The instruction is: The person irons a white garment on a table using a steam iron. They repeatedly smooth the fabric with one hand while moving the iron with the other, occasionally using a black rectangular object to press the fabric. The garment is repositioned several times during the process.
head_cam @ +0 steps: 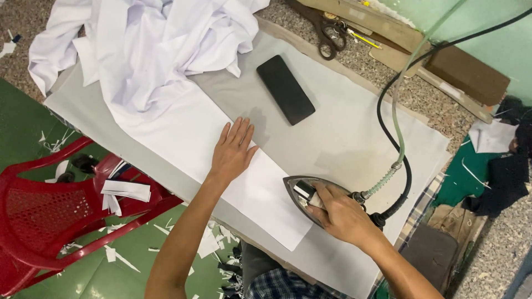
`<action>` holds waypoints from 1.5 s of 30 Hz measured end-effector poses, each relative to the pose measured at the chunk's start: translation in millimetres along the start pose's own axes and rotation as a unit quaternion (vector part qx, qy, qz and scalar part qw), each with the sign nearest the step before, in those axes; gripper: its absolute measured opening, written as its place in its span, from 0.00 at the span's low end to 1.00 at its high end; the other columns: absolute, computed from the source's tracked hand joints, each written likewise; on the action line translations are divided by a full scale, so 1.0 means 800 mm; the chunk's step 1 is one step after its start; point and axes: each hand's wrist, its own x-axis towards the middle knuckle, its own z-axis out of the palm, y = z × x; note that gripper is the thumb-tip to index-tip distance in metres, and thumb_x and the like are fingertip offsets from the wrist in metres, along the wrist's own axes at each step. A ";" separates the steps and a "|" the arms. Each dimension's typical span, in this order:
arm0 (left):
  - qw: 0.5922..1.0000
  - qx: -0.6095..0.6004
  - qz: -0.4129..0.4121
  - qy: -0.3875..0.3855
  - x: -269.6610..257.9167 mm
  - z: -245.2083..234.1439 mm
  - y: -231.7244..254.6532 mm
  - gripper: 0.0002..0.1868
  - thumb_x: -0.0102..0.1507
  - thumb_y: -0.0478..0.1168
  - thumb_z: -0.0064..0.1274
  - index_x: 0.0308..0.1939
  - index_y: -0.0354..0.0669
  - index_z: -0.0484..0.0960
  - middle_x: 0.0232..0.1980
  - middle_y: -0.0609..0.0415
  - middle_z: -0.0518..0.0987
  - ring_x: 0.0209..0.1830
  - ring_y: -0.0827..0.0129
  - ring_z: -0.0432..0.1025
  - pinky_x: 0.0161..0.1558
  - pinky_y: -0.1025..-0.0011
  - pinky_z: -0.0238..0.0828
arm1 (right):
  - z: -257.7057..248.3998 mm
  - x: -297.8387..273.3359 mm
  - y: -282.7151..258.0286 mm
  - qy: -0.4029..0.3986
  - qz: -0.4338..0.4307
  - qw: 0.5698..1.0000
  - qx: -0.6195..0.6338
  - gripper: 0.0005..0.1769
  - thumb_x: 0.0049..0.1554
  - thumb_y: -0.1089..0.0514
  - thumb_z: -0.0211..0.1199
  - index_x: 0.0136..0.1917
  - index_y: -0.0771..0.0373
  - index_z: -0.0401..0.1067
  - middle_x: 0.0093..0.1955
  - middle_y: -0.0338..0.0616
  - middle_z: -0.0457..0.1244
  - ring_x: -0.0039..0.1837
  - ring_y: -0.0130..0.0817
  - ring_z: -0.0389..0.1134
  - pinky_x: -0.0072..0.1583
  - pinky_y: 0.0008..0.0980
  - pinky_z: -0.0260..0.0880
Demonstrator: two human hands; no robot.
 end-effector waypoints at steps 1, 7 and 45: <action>1.000 0.000 -0.005 0.000 -0.004 -0.008 -0.005 0.27 0.71 0.53 0.49 0.70 0.45 0.72 0.75 0.47 0.65 0.79 0.59 0.54 0.78 0.55 0.44 | 0.012 0.005 0.012 -0.003 -0.002 1.000 -0.004 0.35 0.64 0.41 0.51 0.77 0.61 0.55 0.63 0.57 0.64 0.68 0.56 0.66 0.61 0.52 0.73; 0.997 -0.024 0.050 -0.062 -0.029 -0.025 -0.030 0.30 0.74 0.56 0.36 0.74 0.42 0.69 0.77 0.48 0.65 0.80 0.56 0.54 0.78 0.54 0.45 | 0.046 0.018 0.032 0.096 -0.081 0.992 -0.011 0.30 0.63 0.46 0.53 0.73 0.59 0.53 0.51 0.55 0.66 0.34 0.55 0.70 0.38 0.49 0.72; 0.910 0.049 0.145 -0.384 0.248 0.042 0.010 0.50 0.65 0.38 0.55 0.80 0.70 0.39 0.85 0.58 0.35 0.84 0.62 0.30 0.78 0.52 0.28 | 0.029 0.059 0.000 0.143 -0.036 0.989 -0.016 0.29 0.63 0.38 0.52 0.69 0.57 0.59 0.46 0.46 0.68 0.38 0.57 0.70 0.37 0.55 0.70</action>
